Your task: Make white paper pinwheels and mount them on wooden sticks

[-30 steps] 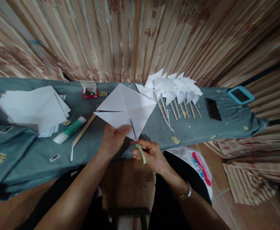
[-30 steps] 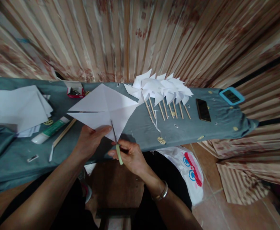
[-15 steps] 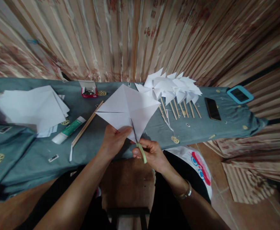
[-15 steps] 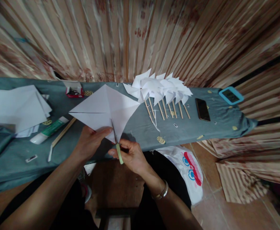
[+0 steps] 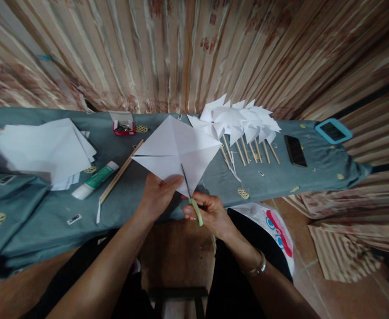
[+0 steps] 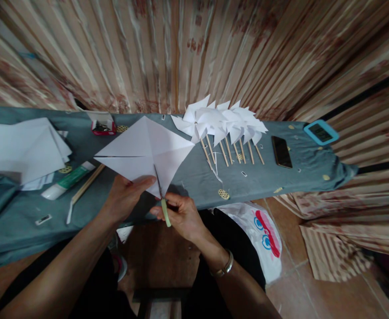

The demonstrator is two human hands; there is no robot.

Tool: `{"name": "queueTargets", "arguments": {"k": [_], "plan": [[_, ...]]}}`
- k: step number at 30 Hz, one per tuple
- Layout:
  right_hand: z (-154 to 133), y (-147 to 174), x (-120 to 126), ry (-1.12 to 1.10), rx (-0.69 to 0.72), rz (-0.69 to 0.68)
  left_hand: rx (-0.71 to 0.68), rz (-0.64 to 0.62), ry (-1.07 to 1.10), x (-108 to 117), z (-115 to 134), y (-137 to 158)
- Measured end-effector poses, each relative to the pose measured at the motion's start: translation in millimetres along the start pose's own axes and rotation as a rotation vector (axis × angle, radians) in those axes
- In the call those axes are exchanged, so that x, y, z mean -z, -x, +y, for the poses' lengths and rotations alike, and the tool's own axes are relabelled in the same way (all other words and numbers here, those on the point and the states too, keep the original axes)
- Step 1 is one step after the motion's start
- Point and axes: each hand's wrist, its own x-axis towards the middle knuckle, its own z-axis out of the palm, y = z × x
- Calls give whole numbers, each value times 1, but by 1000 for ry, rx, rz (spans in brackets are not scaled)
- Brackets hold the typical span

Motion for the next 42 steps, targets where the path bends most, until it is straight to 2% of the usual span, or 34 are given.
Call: {"name": "queueTargets", "arguments": {"k": [18,25,38,42], "plan": [[3,0,2,20,9,0,-20,52,-11,-1,2,-1],[0,0,1,4,8,-3,-28,18,-8,0,1,0],[0,0,1,7,0,-3,-22,53,-23,0,1,0],[2,0,1,4,9,-7,-21,19,-3,0,-2,0]]}}
